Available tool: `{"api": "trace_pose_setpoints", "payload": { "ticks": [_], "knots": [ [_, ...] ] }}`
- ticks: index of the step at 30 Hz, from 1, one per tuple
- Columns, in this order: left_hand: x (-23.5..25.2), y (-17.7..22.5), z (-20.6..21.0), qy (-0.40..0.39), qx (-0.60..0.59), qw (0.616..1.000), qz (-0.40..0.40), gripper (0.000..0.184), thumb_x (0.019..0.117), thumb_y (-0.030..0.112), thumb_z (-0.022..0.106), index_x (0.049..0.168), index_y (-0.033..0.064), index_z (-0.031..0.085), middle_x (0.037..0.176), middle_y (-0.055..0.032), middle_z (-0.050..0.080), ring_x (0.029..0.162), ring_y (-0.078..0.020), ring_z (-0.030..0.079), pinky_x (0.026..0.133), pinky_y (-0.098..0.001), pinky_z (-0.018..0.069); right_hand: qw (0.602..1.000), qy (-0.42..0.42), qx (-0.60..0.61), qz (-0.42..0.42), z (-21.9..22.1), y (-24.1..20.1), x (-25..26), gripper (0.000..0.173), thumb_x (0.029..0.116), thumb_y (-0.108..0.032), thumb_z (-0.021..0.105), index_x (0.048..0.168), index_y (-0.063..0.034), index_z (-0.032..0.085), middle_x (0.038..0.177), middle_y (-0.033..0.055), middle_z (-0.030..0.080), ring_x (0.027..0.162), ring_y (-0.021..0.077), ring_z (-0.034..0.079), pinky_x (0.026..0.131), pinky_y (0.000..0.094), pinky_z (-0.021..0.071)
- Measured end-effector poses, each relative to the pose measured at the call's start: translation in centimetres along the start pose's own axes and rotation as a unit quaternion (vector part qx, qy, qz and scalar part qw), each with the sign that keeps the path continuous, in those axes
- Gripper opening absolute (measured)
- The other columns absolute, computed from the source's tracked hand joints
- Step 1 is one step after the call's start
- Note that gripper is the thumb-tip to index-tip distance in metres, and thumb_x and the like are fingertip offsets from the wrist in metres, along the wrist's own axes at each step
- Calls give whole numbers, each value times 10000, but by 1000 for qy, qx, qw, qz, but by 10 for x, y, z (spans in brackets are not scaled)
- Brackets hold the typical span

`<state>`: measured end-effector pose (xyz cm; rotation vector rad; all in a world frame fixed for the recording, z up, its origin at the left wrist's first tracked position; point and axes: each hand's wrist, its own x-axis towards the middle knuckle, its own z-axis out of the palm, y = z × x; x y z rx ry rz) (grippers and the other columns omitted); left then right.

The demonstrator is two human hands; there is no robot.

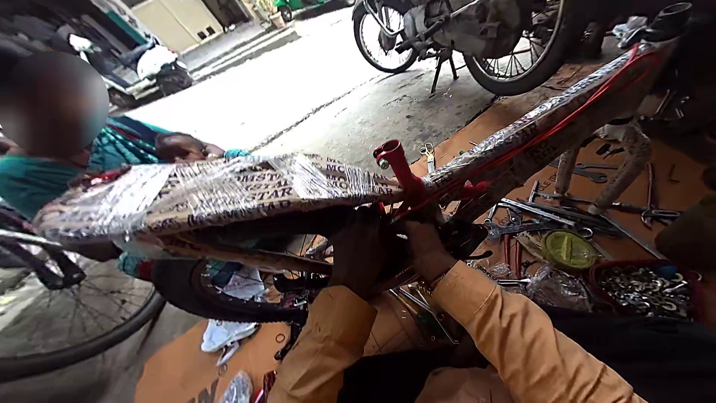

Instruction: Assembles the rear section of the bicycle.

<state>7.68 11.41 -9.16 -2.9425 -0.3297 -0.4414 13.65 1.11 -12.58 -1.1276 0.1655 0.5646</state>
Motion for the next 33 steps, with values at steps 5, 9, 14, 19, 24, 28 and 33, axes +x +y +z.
{"api": "trace_pose_setpoints", "payload": {
  "ticks": [5,9,14,19,24,28,33],
  "knots": [
    [0,1,-2,-13,-16,1000,-1,469,942,306,651,1340,58,635,1272,-163,658,1164,-376,645,853,-562,569,1000,-5,-24,13,1,-1,9,183,938,-106,663,1100,-20,662,984,116,690,892,210,679,777,402,591],
    [0,1,-4,-5,-38,999,4,499,914,325,680,1317,35,639,1269,-176,651,1179,-383,630,889,-560,556,999,-20,32,-20,-1,4,13,194,897,-40,700,1085,-40,658,961,93,696,870,185,684,761,361,596],
    [2,3,-9,-50,2,999,17,421,941,300,659,1346,188,642,1271,-154,617,1154,-384,617,758,-555,559,996,-41,73,-26,-5,10,21,166,848,24,710,1006,-17,676,909,108,694,816,189,684,735,341,601],
    [13,8,-24,-125,36,991,43,446,897,232,692,1330,140,640,1328,-192,593,1214,-425,581,809,-598,538,989,-131,59,-28,-14,10,26,116,953,-25,607,1059,-5,651,963,91,685,894,185,675,817,364,592],
    [17,5,-20,-111,93,985,89,506,848,227,712,1320,73,617,1317,-185,598,1276,-387,534,1022,-566,422,971,-238,13,28,-25,-2,38,202,1028,-82,487,1178,-7,598,1079,104,683,974,197,685,863,367,594],
    [13,-1,-14,-74,69,989,105,499,849,262,692,1305,71,631,1256,-180,626,1242,-384,549,995,-552,427,965,-258,22,45,-28,-4,38,186,1037,-85,472,1152,-9,597,1068,106,682,963,200,689,886,370,594],
    [12,-1,-13,-65,68,991,95,423,907,252,643,1298,91,643,1285,-147,633,1283,-351,537,1105,-551,346,972,-229,42,15,-23,0,33,175,1007,-60,502,1130,-29,622,1050,93,686,956,194,684,876,371,591]
  ]
}}
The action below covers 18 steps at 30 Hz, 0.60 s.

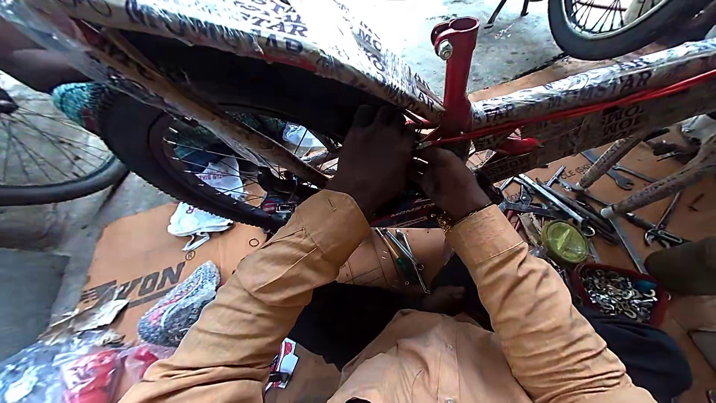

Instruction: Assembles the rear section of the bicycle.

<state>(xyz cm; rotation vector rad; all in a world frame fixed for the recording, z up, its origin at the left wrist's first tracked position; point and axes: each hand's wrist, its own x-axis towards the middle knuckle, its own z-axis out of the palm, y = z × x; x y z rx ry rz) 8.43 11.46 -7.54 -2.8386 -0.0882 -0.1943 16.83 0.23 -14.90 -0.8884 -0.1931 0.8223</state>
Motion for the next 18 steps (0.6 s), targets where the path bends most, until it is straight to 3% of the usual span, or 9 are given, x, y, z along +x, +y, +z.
{"api": "trace_pose_setpoints", "payload": {
  "ticks": [3,7,10,14,18],
  "knots": [
    [-1,1,1,-5,-7,1000,-16,417,935,219,619,1338,113,628,1350,-141,609,1330,-353,510,1120,-570,340,1000,13,2,3,1,1,1,168,1007,-78,513,1115,-19,627,1051,111,687,958,214,689,878,383,594],
    [4,0,-2,-27,5,1000,-15,500,893,211,654,1374,87,595,1394,-162,581,1320,-354,514,1085,-538,369,998,55,28,22,7,-1,2,120,971,-66,545,1043,-13,625,982,125,672,892,231,682,832,405,601],
    [2,-8,3,-11,-17,1000,-22,548,936,311,582,1458,147,543,1464,-114,563,1395,-323,473,1181,-548,275,996,70,42,23,9,-1,1,153,966,-64,559,1074,5,643,1001,135,687,904,231,691,831,395,603],
    [-1,-13,3,-3,-40,999,-17,577,922,341,633,1461,153,550,1233,-133,693,1226,-335,597,1182,-570,243,992,120,31,18,14,2,3,164,945,-43,595,1100,1,627,947,132,684,829,221,693,755,377,609],
    [1,-14,0,-10,-56,998,-15,601,880,324,682,1438,134,567,1194,-115,706,1194,-308,616,1146,-576,284,989,140,41,13,16,3,3,185,954,-36,601,1123,8,659,960,146,703,828,233,705,734,378,614]
  ]
}}
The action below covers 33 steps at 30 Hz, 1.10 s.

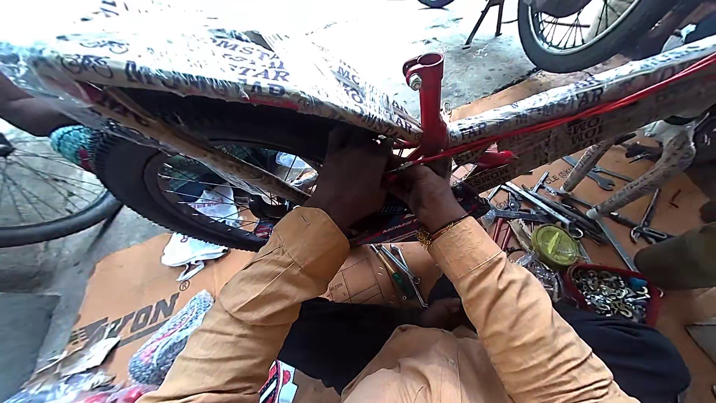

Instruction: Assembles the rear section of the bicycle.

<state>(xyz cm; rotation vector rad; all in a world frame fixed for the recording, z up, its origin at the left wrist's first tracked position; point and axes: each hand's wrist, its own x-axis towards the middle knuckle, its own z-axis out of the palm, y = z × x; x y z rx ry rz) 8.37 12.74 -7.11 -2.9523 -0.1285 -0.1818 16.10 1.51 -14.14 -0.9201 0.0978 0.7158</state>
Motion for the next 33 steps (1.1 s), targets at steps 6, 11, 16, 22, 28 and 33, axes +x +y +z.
{"api": "trace_pose_setpoints", "payload": {
  "ticks": [6,11,16,22,28,33],
  "knots": [
    [-3,-8,12,61,-31,997,23,591,859,376,690,1384,116,612,1181,-104,716,1186,-294,626,1139,-561,306,1000,-3,14,-6,-2,2,2,169,953,-18,623,1119,-3,650,978,142,695,864,240,701,746,391,617],
    [-2,-6,18,78,-16,997,14,554,903,335,641,1385,67,586,1185,-138,706,1192,-320,622,1143,-566,297,1000,-28,0,-1,-5,2,4,234,971,-84,643,1190,0,641,1062,152,693,921,252,700,807,410,615],
    [-6,-8,21,106,-15,994,17,525,939,325,617,1406,89,575,1197,-122,703,1199,-309,622,1171,-526,306,999,-32,3,-15,-5,3,1,222,981,-65,630,1189,14,621,1074,164,689,937,262,702,818,424,618],
    [-5,-4,16,128,0,992,-14,375,950,263,667,1281,87,657,1122,-109,734,1120,-292,671,1102,-488,410,997,-65,33,13,-7,-3,3,236,981,-40,617,1210,16,615,1105,166,688,986,267,699,883,436,605],
    [3,5,13,137,33,988,-55,228,931,136,676,1152,79,663,1043,-121,731,1061,-319,680,1043,-506,441,996,-63,58,7,-4,-2,0,212,984,-12,591,1196,-1,584,1080,157,676,972,268,693,882,450,599],
    [-1,4,16,151,29,987,-35,230,939,118,663,1160,51,663,915,-139,733,923,-331,710,972,-515,474,996,-75,55,-1,-8,1,1,225,989,-6,577,1213,11,591,1086,157,673,971,261,688,891,435,597]
  ]
}}
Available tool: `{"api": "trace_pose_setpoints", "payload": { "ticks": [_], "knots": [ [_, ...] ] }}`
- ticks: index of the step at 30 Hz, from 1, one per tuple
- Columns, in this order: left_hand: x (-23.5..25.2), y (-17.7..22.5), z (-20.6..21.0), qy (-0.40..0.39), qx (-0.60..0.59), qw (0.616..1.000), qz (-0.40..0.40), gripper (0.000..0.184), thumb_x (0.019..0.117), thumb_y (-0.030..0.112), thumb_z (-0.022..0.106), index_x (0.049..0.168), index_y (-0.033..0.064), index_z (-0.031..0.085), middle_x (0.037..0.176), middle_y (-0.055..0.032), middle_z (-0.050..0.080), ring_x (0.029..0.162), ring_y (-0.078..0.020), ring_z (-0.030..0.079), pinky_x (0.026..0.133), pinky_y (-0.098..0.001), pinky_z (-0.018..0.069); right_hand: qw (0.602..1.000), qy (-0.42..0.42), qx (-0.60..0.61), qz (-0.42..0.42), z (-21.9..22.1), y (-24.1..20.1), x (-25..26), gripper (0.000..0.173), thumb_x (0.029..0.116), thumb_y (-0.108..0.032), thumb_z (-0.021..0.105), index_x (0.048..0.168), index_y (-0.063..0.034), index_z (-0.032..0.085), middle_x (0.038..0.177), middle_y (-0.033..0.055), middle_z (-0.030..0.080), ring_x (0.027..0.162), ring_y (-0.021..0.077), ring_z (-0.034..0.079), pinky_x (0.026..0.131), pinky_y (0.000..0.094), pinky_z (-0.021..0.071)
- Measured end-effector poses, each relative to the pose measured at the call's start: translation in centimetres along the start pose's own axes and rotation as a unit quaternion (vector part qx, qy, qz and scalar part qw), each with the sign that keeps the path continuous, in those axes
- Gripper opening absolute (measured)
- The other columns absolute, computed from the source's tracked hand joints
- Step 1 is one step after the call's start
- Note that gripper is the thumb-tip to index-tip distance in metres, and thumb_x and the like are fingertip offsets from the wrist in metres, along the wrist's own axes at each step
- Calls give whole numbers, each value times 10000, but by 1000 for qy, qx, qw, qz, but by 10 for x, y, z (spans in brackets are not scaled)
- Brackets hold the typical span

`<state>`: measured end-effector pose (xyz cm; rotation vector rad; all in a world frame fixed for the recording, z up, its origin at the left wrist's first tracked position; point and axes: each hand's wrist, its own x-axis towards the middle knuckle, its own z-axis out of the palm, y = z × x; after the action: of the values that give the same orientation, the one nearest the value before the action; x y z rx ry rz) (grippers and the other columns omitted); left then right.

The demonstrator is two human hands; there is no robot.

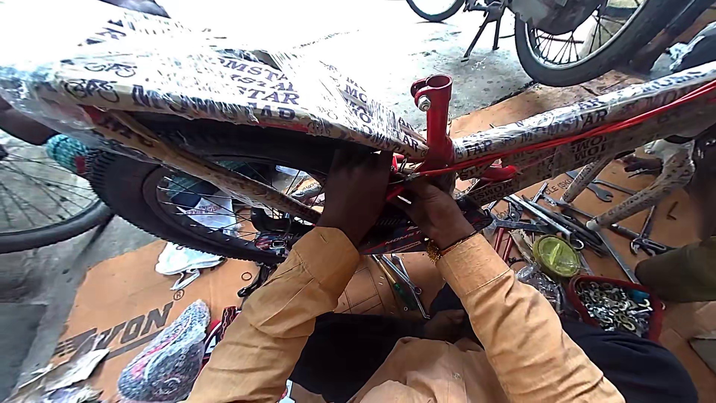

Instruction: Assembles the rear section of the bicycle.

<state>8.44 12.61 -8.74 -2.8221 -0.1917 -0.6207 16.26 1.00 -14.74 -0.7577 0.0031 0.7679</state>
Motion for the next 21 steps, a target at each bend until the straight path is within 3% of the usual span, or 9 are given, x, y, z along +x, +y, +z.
{"api": "trace_pose_setpoints", "payload": {
  "ticks": [5,13,17,21],
  "knots": [
    [-6,2,5,13,26,1000,-1,311,956,128,641,1259,58,641,981,-145,741,978,-335,707,990,-522,469,999,-7,-13,-41,-2,6,-5,226,988,-23,613,1211,15,614,1113,150,689,1026,257,694,923,429,597],
    [-11,4,14,55,24,998,-20,319,967,127,633,1284,95,649,1039,-127,755,1078,-325,703,1072,-507,445,997,-17,-21,-71,-4,7,-8,290,948,3,667,1234,2,619,1174,145,677,1091,266,678,963,453,587],
    [-12,4,15,69,21,997,-20,316,975,139,635,1286,88,651,1019,-125,757,1055,-318,711,1064,-504,454,994,-14,-52,-92,-3,9,-8,235,952,0,669,1184,-3,630,1100,130,690,1015,239,698,916,412,606],
    [-17,3,17,100,35,994,-10,283,970,179,665,1243,104,671,984,-100,761,997,-294,721,1045,-478,467,993,-35,-71,-85,-7,8,-7,279,962,6,625,1241,0,615,1170,142,673,1081,262,678,960,457,589]
  ]
}}
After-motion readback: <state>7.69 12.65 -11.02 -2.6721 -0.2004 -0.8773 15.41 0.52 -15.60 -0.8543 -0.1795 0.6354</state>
